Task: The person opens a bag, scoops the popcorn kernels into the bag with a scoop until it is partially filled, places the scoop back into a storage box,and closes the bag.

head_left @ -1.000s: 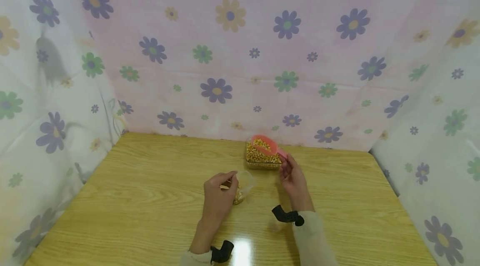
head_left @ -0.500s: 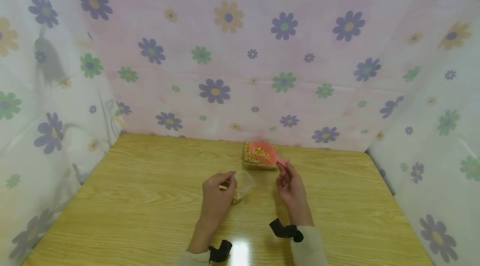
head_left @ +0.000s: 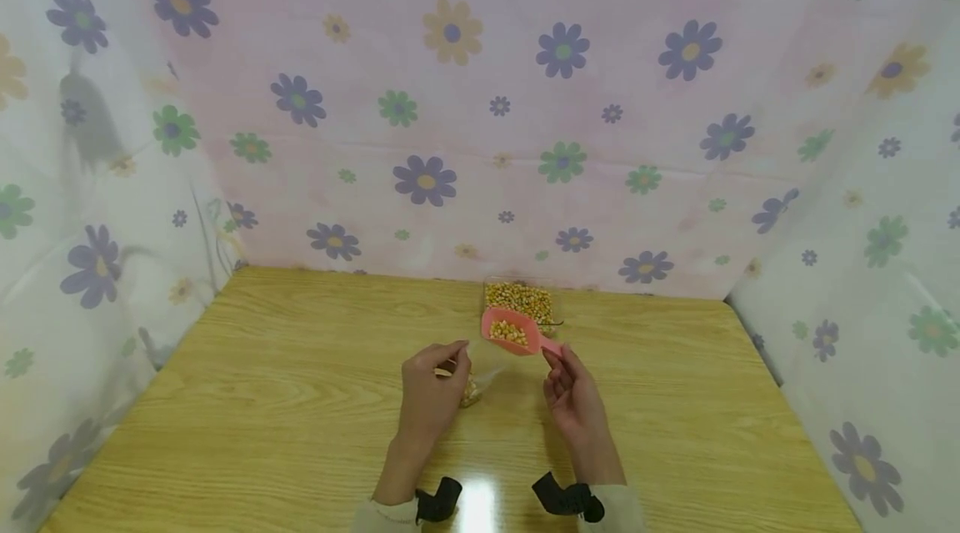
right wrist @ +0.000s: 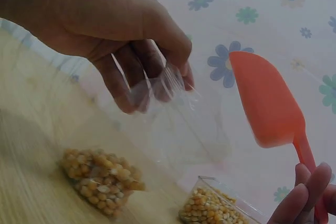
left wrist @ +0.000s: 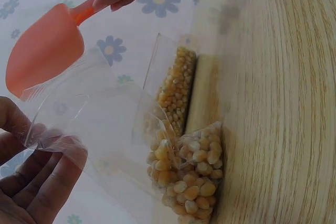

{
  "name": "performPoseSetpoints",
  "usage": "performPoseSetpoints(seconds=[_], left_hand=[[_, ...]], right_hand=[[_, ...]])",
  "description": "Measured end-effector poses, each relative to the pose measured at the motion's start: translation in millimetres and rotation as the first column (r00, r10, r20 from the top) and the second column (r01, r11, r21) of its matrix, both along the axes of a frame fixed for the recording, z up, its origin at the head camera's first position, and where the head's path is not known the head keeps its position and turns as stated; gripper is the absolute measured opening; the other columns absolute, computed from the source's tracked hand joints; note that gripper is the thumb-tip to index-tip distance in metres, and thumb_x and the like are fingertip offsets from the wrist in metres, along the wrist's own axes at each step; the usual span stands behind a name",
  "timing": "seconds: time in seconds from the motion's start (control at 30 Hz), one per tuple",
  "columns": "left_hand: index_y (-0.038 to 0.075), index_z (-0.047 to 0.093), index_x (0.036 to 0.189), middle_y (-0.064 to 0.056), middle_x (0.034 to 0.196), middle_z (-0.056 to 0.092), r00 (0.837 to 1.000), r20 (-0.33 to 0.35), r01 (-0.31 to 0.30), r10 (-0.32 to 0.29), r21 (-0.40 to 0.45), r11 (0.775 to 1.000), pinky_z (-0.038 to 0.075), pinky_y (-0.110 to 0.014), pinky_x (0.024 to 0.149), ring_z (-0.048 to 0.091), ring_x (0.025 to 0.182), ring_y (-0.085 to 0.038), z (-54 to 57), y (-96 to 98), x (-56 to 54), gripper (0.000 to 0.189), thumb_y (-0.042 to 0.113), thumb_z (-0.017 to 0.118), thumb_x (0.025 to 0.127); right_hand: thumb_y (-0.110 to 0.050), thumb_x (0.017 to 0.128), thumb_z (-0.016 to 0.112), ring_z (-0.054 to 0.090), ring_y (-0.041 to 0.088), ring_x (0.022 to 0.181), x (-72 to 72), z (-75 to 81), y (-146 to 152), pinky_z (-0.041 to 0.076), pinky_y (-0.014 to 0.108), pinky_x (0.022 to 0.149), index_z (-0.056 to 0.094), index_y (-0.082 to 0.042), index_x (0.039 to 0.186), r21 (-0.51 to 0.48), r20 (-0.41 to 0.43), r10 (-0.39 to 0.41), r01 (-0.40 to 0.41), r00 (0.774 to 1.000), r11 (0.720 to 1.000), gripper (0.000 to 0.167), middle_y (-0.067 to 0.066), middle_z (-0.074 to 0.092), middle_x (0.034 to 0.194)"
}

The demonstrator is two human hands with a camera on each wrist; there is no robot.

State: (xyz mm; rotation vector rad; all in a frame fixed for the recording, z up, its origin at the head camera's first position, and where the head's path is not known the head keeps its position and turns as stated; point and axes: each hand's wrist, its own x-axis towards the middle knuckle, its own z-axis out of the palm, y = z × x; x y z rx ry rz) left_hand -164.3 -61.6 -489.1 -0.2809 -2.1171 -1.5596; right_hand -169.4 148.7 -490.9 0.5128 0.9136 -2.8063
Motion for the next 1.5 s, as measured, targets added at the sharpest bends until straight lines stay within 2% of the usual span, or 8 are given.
performPoseSetpoints(seconds=[0.2, 0.37, 0.63, 0.83, 1.0, 1.13, 1.27, 1.5], left_hand=[[-0.001, 0.080, 0.102, -0.004, 0.079, 0.073, 1.000, 0.005, -0.003, 0.003, 0.002, 1.000, 0.058, -0.022, 0.054, 0.069, 0.067, -0.014, 0.1, -0.5, -0.1, 0.016, -0.003, 0.067, 0.092], [-0.002, 0.080, 0.103, -0.007, 0.080, 0.074, 1.000, 0.004, -0.009, 0.009, -0.004, 1.000, 0.058, -0.022, 0.057, 0.070, 0.069, -0.016, 0.0, -0.9, -0.5, 0.015, -0.002, 0.069, 0.093], [-0.003, 0.079, 0.104, -0.008, 0.081, 0.074, 1.000, 0.010, -0.010, 0.010, -0.015, 1.000, 0.058, -0.022, 0.057, 0.070, 0.069, -0.018, 0.1, -1.0, 0.5, 0.016, -0.002, 0.068, 0.093], [-0.001, 0.080, 0.104, -0.007, 0.081, 0.074, 1.000, 0.011, -0.008, 0.008, -0.028, 1.000, 0.058, -0.023, 0.058, 0.070, 0.069, -0.017, 0.4, -0.6, 0.5, 0.017, -0.002, 0.067, 0.094], [0.000, 0.080, 0.106, -0.005, 0.081, 0.073, 1.000, 0.025, 0.001, 0.000, -0.013, 1.000, 0.058, -0.023, 0.057, 0.070, 0.070, -0.016, 1.0, 0.0, 0.5, 0.018, -0.002, 0.066, 0.094], [-0.001, 0.079, 0.106, -0.005, 0.081, 0.073, 0.999, 0.026, 0.019, -0.019, -0.006, 1.000, 0.058, -0.022, 0.055, 0.069, 0.069, -0.016, -0.4, 0.9, 0.5, 0.018, -0.002, 0.066, 0.094], [-0.002, 0.079, 0.105, -0.005, 0.080, 0.072, 0.999, 0.023, 0.030, -0.030, -0.009, 1.000, 0.057, -0.022, 0.054, 0.068, 0.068, -0.015, -1.4, 2.1, 0.1, 0.017, -0.003, 0.066, 0.094], [-0.003, 0.079, 0.103, -0.006, 0.080, 0.072, 1.000, 0.010, 0.018, -0.018, -0.042, 0.999, 0.057, -0.020, 0.054, 0.068, 0.067, -0.014, 0.9, 3.9, 0.2, 0.017, -0.003, 0.067, 0.092]], right_hand=[[-0.026, 0.110, 0.048, 0.062, -0.002, 0.058, 8.2, -3.1, -7.6, 0.053, 0.013, 0.060, 0.076, -0.015, 0.090, 0.055, -0.024, 0.054, -0.053, 0.998, 0.997, 0.036, -0.003, 0.077, 0.080], [-0.024, 0.110, 0.047, 0.061, -0.003, 0.059, 13.5, -5.6, -13.2, 0.053, 0.013, 0.060, 0.074, -0.016, 0.091, 0.127, -0.039, 0.057, -0.052, 0.998, 0.991, 0.033, -0.005, 0.077, 0.079], [-0.025, 0.110, 0.047, 0.060, -0.002, 0.061, 19.2, -8.3, -14.6, 0.053, 0.014, 0.061, 0.074, -0.018, 0.091, 0.189, -0.001, 0.026, -0.025, 1.000, 0.982, 0.034, -0.007, 0.076, 0.081], [-0.025, 0.110, 0.047, 0.060, -0.002, 0.061, 20.6, -10.3, -10.0, 0.053, 0.014, 0.061, 0.073, -0.019, 0.089, 0.203, -0.034, 0.025, -0.017, 0.999, 0.979, 0.033, -0.007, 0.077, 0.081], [-0.024, 0.108, 0.052, 0.060, -0.001, 0.060, 19.6, -8.3, -7.4, 0.053, 0.014, 0.060, 0.072, -0.019, 0.088, 0.254, -0.030, -0.016, 0.023, 0.999, 0.967, 0.029, -0.007, 0.077, 0.079], [-0.024, 0.105, 0.059, 0.060, 0.002, 0.059, 19.6, -5.5, -7.3, 0.052, 0.016, 0.059, 0.074, -0.019, 0.086, 0.332, -0.016, -0.082, 0.083, 0.997, 0.940, 0.025, -0.007, 0.076, 0.075], [-0.023, 0.102, 0.064, 0.062, 0.004, 0.057, 19.6, -3.6, -9.5, 0.054, 0.019, 0.060, 0.077, -0.017, 0.083, 0.406, -0.036, -0.159, 0.160, 0.987, 0.900, 0.023, -0.006, 0.075, 0.072], [-0.018, 0.101, 0.065, 0.066, 0.006, 0.055, 19.3, 3.4, -14.6, 0.058, 0.021, 0.058, 0.077, -0.006, 0.094, 0.470, -0.112, -0.255, 0.277, 0.961, 0.838, 0.019, -0.003, 0.075, 0.070]])
